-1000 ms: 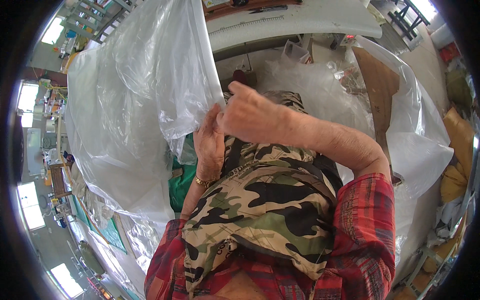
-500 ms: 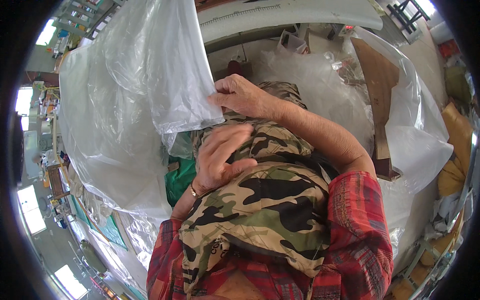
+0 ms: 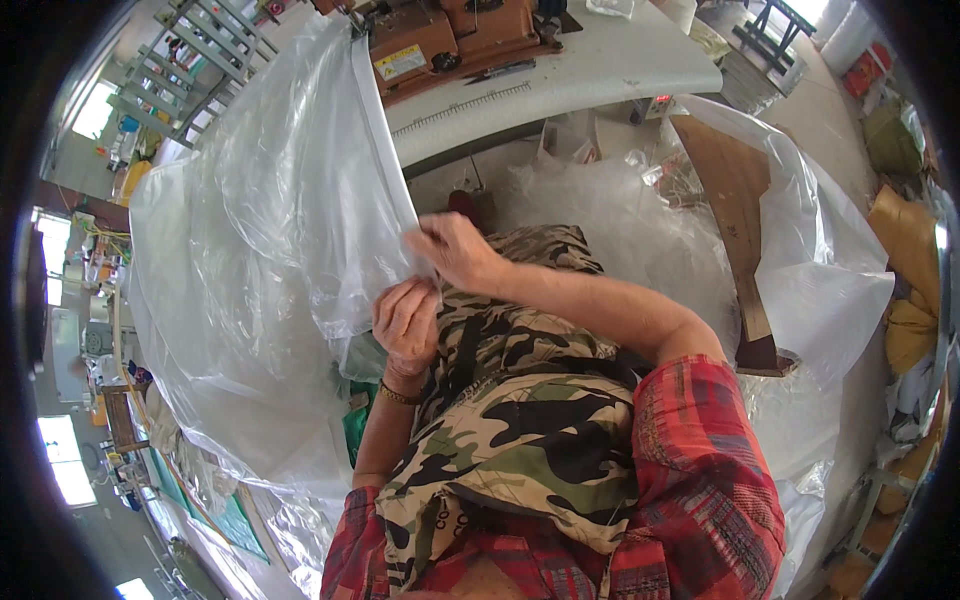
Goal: The person joins and hems large plastic sheets using an industrial sewing machine.
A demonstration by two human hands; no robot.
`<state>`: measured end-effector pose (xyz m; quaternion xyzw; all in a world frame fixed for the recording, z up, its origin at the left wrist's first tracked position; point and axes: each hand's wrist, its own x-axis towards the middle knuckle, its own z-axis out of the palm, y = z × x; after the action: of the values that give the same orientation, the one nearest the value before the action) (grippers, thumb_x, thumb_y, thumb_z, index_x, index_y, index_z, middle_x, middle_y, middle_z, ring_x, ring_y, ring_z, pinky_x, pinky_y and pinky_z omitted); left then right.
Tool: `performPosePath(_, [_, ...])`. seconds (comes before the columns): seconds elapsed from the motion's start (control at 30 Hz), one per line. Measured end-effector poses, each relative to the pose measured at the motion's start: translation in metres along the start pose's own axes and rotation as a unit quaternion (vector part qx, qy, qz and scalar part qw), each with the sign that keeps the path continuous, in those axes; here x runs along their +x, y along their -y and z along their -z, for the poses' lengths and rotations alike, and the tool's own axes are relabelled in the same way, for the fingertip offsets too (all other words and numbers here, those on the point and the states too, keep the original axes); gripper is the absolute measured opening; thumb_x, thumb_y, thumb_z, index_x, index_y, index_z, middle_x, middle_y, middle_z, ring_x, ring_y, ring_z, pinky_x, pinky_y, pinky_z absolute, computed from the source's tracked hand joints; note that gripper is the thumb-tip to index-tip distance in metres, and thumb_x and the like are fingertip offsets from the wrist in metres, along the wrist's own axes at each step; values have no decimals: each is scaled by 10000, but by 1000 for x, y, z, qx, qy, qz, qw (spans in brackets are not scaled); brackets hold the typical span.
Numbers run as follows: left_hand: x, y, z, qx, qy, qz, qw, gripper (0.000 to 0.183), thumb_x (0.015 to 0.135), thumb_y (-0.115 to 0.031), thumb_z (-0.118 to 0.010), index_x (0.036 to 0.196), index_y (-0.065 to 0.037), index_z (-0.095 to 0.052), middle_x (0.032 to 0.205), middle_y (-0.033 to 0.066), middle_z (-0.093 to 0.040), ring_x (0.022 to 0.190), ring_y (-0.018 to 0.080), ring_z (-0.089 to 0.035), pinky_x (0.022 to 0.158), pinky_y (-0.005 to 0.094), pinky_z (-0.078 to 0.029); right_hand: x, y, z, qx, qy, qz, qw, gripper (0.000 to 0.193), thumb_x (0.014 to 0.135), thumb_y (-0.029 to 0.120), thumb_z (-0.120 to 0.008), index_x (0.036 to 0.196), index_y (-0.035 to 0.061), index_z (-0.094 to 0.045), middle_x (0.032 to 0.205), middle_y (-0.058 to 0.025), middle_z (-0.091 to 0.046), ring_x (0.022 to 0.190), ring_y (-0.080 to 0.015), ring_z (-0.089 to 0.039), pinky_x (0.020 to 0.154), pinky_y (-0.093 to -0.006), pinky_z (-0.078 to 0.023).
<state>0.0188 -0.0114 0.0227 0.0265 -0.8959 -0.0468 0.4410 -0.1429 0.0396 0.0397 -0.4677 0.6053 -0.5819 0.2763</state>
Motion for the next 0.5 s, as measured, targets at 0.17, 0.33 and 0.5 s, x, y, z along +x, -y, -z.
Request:
performPosePath(0.17, [6,1,-2,-46,73,27,996,285,736,1,-628,1011,-33,-691,1099,59,-648,1073,221,-613,970,412,-422,117,-4,21,-154,-126,115,973,374,878,254,-593,690,-67,-552,681,-280,-542,651,-476,-518,573,-481,-410])
performPosePath(0.33, [-11,18,-24,-64,76,53,994,303,699,32,-663,989,-54,-678,1061,32,-649,1025,202,-626,1047,469,-344,191,4,47,-203,-158,131,957,400,915,292,-565,719,-57,-571,713,-285,-553,701,-459,-563,608,-476,-425])
performPosePath(0.5, [-3,30,-31,-72,84,93,990,182,746,27,-682,893,-77,-656,1001,11,-662,980,188,-643,1102,517,-265,198,-5,50,-152,-153,123,969,405,918,294,-590,730,-62,-549,670,-256,-544,632,-430,-521,591,-430,-424])
